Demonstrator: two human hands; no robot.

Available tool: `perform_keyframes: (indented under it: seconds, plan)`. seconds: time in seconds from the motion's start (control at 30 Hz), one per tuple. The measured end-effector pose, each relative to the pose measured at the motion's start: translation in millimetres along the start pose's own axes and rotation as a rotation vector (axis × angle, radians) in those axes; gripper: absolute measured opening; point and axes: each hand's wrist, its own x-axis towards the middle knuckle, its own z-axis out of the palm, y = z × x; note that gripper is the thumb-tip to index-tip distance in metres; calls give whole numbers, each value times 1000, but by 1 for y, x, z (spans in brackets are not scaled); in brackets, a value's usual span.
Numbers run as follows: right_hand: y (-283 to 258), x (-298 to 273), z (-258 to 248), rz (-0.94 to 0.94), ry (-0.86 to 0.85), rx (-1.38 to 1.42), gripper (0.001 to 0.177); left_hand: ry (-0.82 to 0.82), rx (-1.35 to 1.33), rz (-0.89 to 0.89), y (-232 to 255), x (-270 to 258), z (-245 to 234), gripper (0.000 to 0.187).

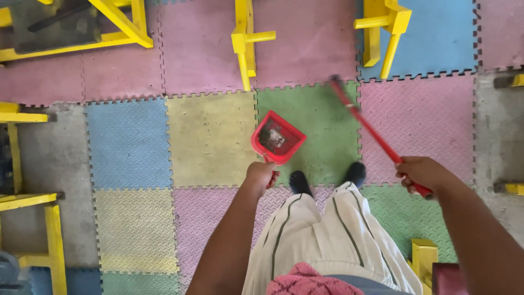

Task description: Sweeping the gym floor using a brush and a dustpan to collect debris.

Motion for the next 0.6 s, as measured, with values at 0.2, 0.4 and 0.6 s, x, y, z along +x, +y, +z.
perform_keyframes:
  seconds: [0.2,0.4,0.6]
  plan:
    - [82,147,39,-930,61,-1539,29,-6,47,72,-6,-2,4,23]
    - [100,120,179,-800,-144,-1531,16,-25,76,49,-15,9,11,26]
    - [60,38,115,-264,-189,-229,25,-29,36,-29,-47,24,20,27]
